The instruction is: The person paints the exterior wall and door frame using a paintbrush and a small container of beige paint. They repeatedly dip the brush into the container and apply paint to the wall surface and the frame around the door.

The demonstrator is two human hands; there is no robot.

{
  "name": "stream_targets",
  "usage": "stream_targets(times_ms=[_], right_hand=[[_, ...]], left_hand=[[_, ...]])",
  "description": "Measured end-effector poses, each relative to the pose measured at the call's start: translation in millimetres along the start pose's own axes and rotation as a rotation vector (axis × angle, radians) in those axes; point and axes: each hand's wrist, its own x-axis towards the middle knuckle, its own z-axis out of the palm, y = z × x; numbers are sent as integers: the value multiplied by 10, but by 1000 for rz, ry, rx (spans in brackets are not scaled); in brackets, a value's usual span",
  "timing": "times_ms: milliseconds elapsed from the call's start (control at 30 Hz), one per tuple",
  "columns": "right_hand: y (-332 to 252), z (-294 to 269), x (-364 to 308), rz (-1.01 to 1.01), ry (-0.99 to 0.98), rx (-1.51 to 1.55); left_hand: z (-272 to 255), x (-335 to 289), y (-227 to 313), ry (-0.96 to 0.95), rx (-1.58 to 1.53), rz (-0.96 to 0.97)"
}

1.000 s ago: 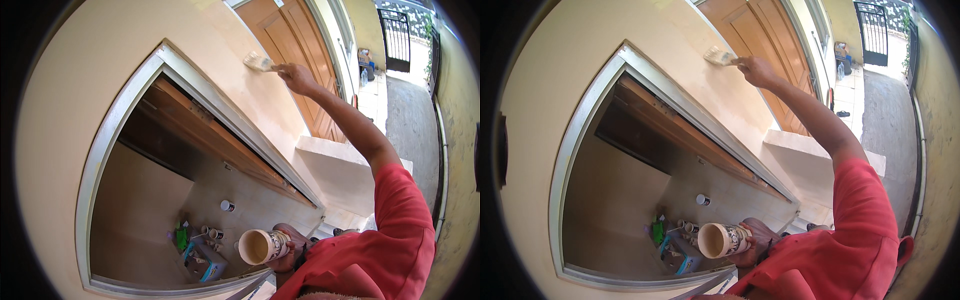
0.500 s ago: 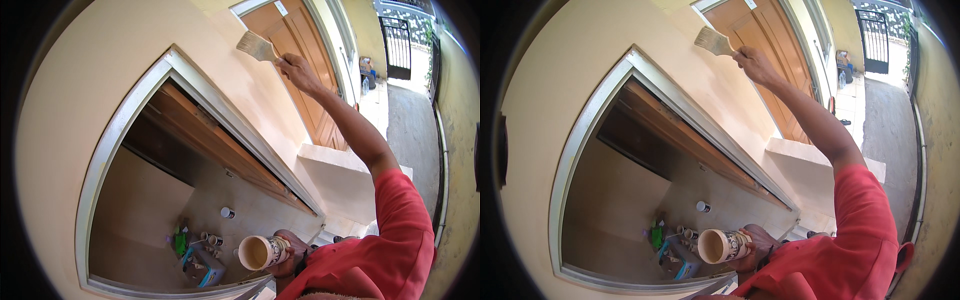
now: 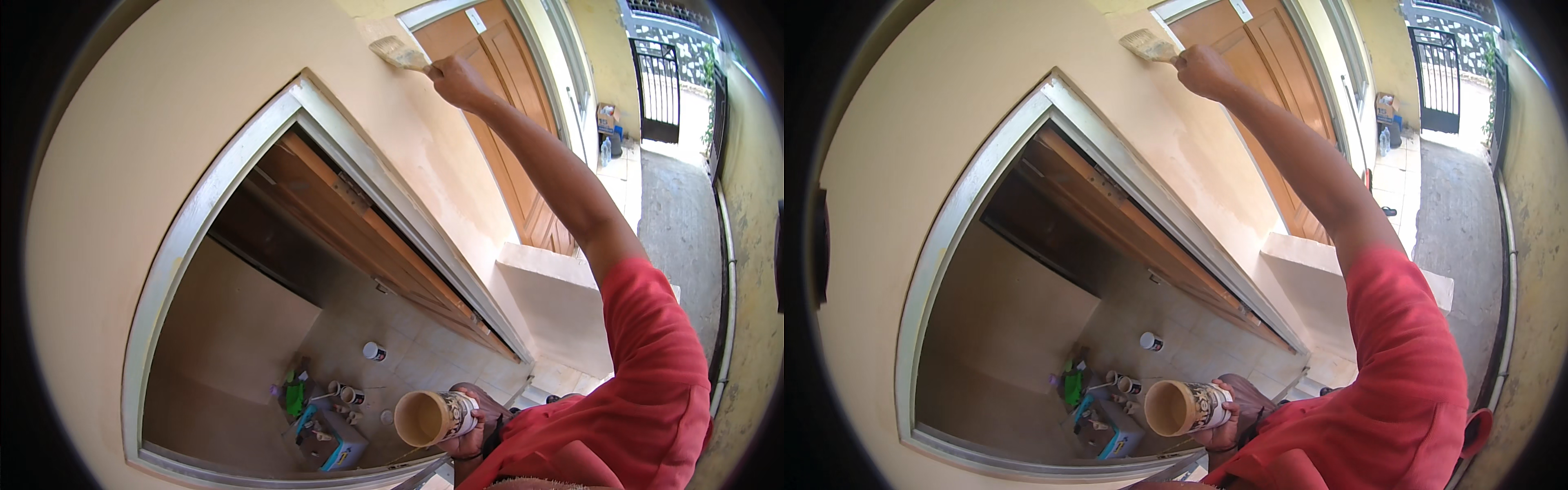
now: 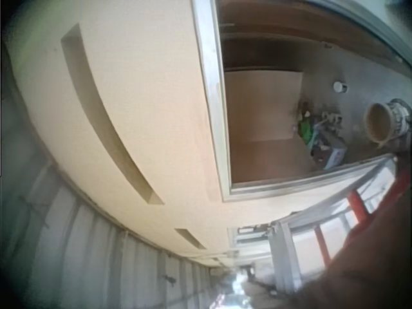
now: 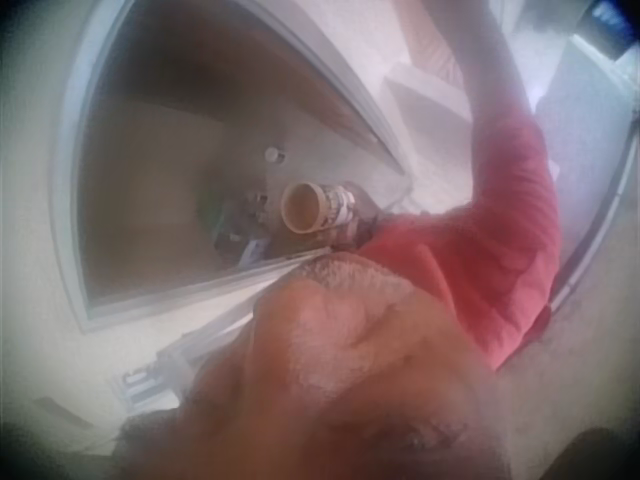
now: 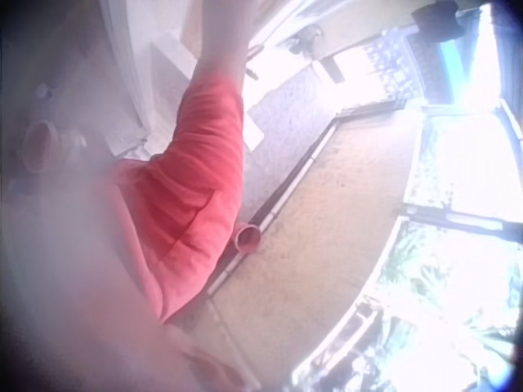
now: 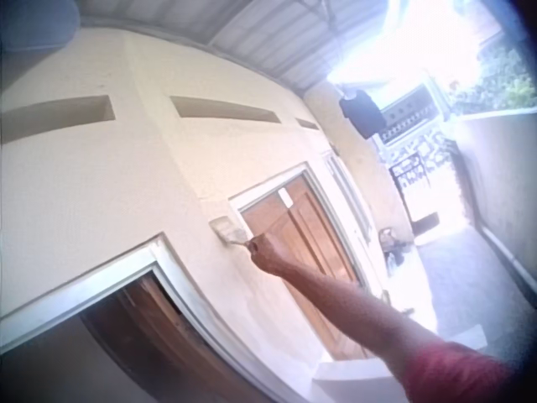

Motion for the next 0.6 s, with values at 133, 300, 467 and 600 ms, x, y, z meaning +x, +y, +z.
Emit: stream_targets(times_ms=[133,300,467,600], right_hand=[[87,-213,-312,106,-68,-8],[-338,-453,47,-23,129,72],[-325,-302,575,-166,141,-130],[-15,-112,-75,-38,-97,-80]], left_hand=[[36,-11,9,-24,17,11],[11,8,17,-88,-30,3],[-43,57,27,-69,-37,-23],[-31,-18,84,-20,-28,11]])
